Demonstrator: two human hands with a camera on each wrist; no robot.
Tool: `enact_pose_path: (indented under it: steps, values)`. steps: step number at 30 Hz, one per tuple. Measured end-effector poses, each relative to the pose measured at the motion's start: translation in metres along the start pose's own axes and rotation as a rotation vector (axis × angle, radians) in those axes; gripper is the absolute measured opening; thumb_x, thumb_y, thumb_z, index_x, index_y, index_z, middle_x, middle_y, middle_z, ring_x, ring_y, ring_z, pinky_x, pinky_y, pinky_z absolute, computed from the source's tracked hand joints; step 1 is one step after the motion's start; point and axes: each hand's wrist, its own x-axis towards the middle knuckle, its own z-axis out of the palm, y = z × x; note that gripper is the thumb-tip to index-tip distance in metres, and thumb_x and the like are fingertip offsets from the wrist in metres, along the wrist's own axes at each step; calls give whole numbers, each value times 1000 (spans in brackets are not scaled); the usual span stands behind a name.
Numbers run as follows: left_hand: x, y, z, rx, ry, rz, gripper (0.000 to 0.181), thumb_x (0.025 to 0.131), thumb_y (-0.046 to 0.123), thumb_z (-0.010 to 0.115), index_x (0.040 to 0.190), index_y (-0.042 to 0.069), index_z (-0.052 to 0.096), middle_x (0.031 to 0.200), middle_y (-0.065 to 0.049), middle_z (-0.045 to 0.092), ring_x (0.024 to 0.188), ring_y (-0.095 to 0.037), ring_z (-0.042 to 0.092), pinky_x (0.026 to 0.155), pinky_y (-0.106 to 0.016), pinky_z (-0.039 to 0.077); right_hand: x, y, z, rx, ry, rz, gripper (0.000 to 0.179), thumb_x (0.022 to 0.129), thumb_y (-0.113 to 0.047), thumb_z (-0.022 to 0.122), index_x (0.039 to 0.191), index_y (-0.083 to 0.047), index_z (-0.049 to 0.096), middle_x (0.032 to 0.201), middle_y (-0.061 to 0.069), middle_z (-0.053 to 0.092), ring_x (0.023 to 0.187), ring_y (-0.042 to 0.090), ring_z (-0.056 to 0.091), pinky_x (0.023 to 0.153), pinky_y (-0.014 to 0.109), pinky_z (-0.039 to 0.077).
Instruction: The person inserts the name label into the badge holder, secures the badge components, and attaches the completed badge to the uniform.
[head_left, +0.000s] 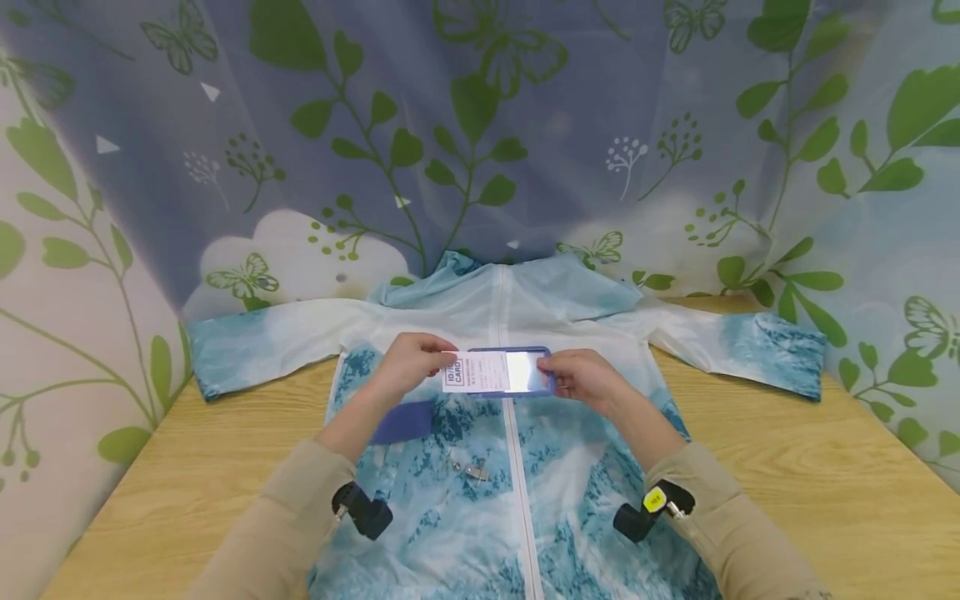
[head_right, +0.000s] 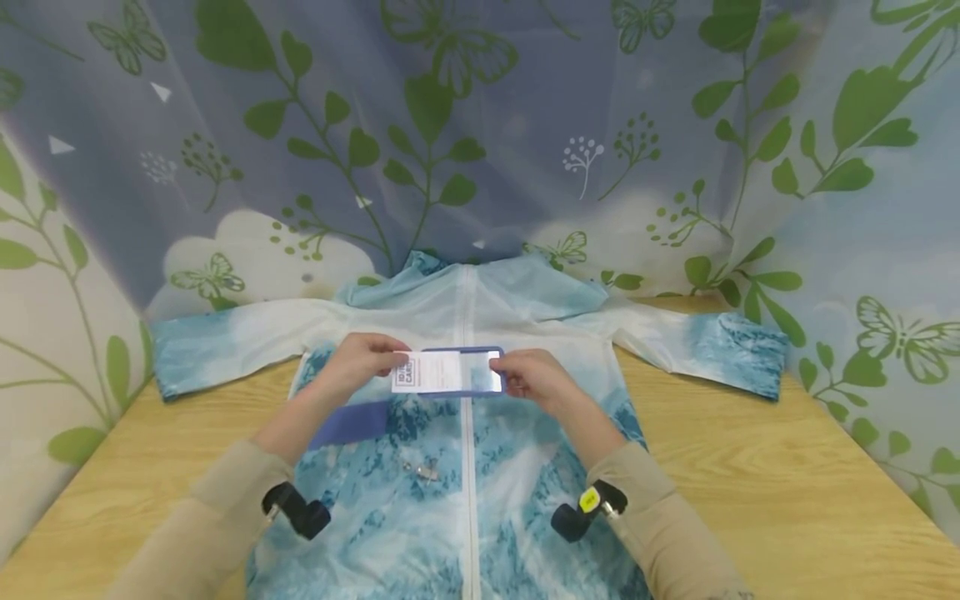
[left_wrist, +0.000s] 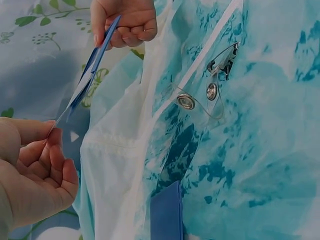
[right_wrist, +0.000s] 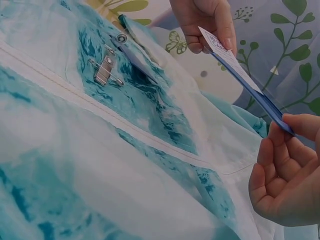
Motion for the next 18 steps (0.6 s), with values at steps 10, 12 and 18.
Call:
enact_pose_path:
  steps: [10,12,18]
  values:
    - [-1,3,5,29,18,20,22,87,13,62,103,-1,68,98,-11,64,76,-19,50,63,-29,40,-1,-1,1,2,-18,-12,15,91,-15,58,85,-2,64,73,1,58,64,12,49,64,25,43]
    - [0,3,7,42,27,17,21,87,13,63,102,-1,69,99,-11,63,77,-20,51,64,-29,40,-1,-1,1,2,-19,-13,15,92,-15,58,87,-1,63,74,1,59,65,12,50,64,25,43]
    - [0,3,12,66,49,-4,20,85,13,65,100,1,69,100,-11,64,85,-22,55,69,-33,44,-1,-2,3,-6,-14,-10,16,93,-15,57,91,0,63,76,2,60,65,12,49,64,24,43]
